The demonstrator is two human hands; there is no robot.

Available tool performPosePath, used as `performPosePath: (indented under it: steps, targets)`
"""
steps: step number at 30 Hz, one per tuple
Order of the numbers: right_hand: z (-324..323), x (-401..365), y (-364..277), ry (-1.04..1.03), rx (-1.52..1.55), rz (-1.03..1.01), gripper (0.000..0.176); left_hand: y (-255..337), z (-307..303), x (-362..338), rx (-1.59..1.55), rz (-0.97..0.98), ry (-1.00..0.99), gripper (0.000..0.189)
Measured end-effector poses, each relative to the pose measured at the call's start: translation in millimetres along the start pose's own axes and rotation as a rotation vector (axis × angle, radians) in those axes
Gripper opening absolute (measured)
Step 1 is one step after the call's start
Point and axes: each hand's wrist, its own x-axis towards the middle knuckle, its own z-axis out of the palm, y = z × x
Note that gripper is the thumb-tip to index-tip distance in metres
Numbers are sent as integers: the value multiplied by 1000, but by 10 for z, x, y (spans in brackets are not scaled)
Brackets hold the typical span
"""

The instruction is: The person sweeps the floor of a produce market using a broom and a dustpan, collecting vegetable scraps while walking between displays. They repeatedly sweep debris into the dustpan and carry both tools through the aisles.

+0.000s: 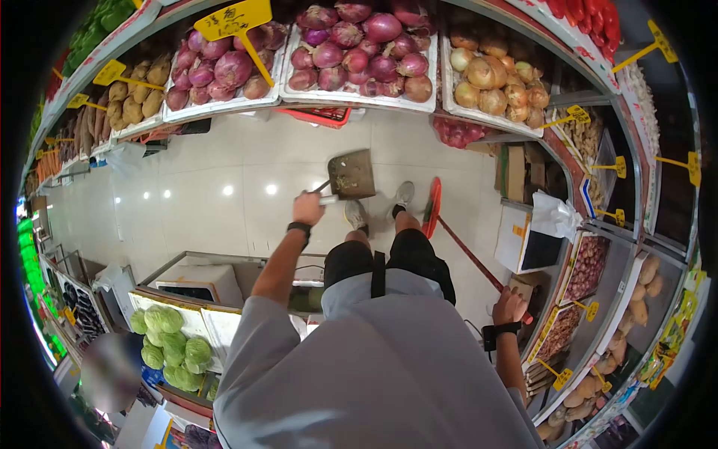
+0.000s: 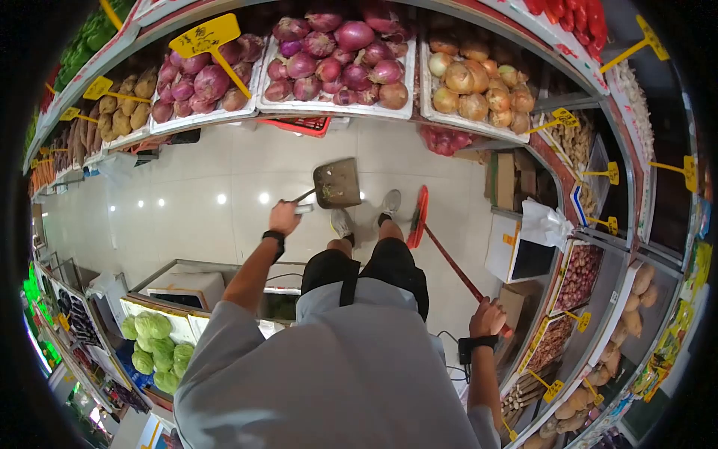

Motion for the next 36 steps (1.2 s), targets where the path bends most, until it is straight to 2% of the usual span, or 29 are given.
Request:
performPosePath:
  steps: [2, 5, 6, 7, 9, 10, 11, 12, 15, 19, 20, 24, 25, 27, 28, 29, 30, 31, 32, 33, 34, 35, 36]
  targets:
    - [117, 96, 26, 12, -20, -9, 13, -479, -2, -280, -137, -16, 56, 21]
    - [97, 230, 91, -120, -14, 1, 12, -867, 123, -795, -312, -86, 83, 28]
    - [260, 262, 169, -66, -76, -60, 19, -924, 208, -998, -374, -116, 97, 29]
    - [414, 390, 255, -182, -31, -72, 29, -974, 399, -1179, -386, -166, 133, 31]
    - [801, 748, 422, -560, 134, -108, 38, -1068, 853, -1416, -412, -274, 220, 35]
    - [962, 865, 480, -591, 142, -248, 36, -1069, 918, -1491, -452, -357, 195, 37]
    - [775, 837, 491, -563, 264, -383, 34, -1035, 993, -1568, -498, -439, 164, 38]
    - [612, 797, 489, -581, 336, -414, 33, -951, 1102, -1666, -553, -526, 123, 40]
    - [60, 730, 319, -718, 598, -291, 32, -847, 1365, -1965, -623, -644, 82, 40]
    - [-556, 721, 14, -866, 935, -117, 30, -702, 1769, -2195, -651, -680, -30, 38]
    - [-673, 733, -42, -901, 1014, -82, 30, -635, 1883, -2185, -609, -640, 64, 33]
    - [-915, 883, -104, -1100, 1353, 51, 29, -226, 1441, -1984, -771, -647, 240, 26]
    - [-906, 971, -97, -1211, 1461, 95, 29, -112, 1315, -1989, -757, -683, 281, 27]
    - [-995, 1207, -39, -1265, 1529, 114, 16, 78, 1127, -2014, -714, -750, 371, 28]
    - [-1201, 1238, -66, -1318, 1567, 127, 12, 162, 1101, -2070, -700, -725, 481, 29]
    - [-1311, 1281, -85, -1379, 1597, 146, 8, 193, 999, -2118, -838, -827, 279, 35]
    - [-1155, 1474, -27, -1435, 1571, -29, 6, 184, 1314, -2194, -680, -776, 455, 28]
    - [-1189, 1511, -63, -1365, 1546, -72, 8, 118, 1666, -2264, -781, -838, 430, 29]
    - [-1171, 1612, -71, -1452, 1537, -113, 9, 217, 1547, -2376, -758, -862, 518, 30]
    - [-1151, 1695, -130, -1343, 1460, -222, 9, 418, 1035, -2499, -791, -925, 486, 32]
    - [-1297, 1710, -227, -1316, 1390, -153, 7, 541, 745, -2555, -765, -984, 509, 33]
    - [-1382, 1723, -315, -1252, 1359, -177, 6, 560, 660, -2604, -813, -1030, 473, 34]
    - [-1292, 1862, -365, -1323, 1508, -137, 13, 586, 568, -2648, -791, -1057, 482, 32]
